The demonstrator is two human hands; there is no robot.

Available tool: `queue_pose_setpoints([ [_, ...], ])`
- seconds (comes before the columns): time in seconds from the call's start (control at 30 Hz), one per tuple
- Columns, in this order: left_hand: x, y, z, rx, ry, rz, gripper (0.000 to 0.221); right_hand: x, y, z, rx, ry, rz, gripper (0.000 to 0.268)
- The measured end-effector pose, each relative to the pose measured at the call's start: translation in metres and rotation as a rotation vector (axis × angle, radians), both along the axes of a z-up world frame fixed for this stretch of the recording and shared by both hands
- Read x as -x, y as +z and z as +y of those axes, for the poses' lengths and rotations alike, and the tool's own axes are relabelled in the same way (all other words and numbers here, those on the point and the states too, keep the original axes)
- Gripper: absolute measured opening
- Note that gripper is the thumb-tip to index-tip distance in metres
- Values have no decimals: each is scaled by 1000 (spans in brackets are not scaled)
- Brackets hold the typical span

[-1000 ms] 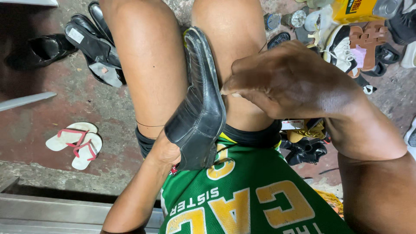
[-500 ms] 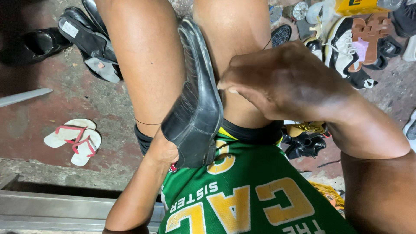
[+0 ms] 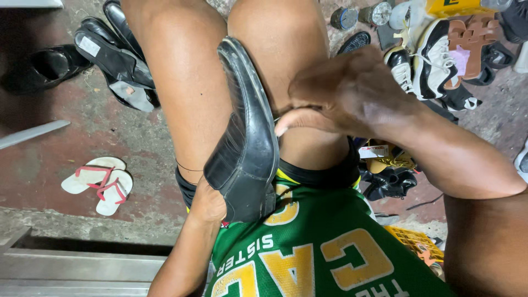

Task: The person stitches the sole of a black leather shoe by hand using a needle and thread, pulling the thread through the sole and tying knots at intervals.

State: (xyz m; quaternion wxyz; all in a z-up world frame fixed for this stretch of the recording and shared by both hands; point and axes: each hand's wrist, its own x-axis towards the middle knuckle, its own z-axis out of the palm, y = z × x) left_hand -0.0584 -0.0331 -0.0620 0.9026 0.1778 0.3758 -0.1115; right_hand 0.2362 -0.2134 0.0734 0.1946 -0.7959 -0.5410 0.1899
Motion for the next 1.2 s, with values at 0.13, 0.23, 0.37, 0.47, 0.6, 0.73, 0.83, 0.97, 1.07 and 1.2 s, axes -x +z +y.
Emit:
queue_pose_setpoints([
  [0.13,5,3,0,-91,-13,-95,43,9,-2,-4,-114,-52,-331,58],
  [0.23,1,9,4,-82,-12,-80,42,9,-6,-13,-116,-94,-330,63],
  [0.37,-10,47,18,-258,-178,-242,34,2,-14,-27,-87,-151,-231,54],
  [0.47,-26,96,49,-528,-473,-266,35,-2,-8,-41,-92,-194,-149,48],
  [0.6,-53,158,59,-1253,-562,-15,23,9,-2,-48,-124,-221,-17,30],
  [0.73,-98,187,28,-1956,-509,-180,30,17,-1,-44,-154,-240,126,33],
  [0.83,-138,191,10,-1925,-590,-560,40,23,0,-42,-160,-237,75,32],
  [0.97,-173,176,-4,-2009,-634,-753,21,19,7,-37,-143,-228,66,26],
  [1.07,-171,169,3,-1823,-631,-776,12,18,6,-28,-131,-118,91,33],
  [1.2,-158,165,9,-1567,-525,-672,8,34,-4,-13,-446,-234,519,55],
])
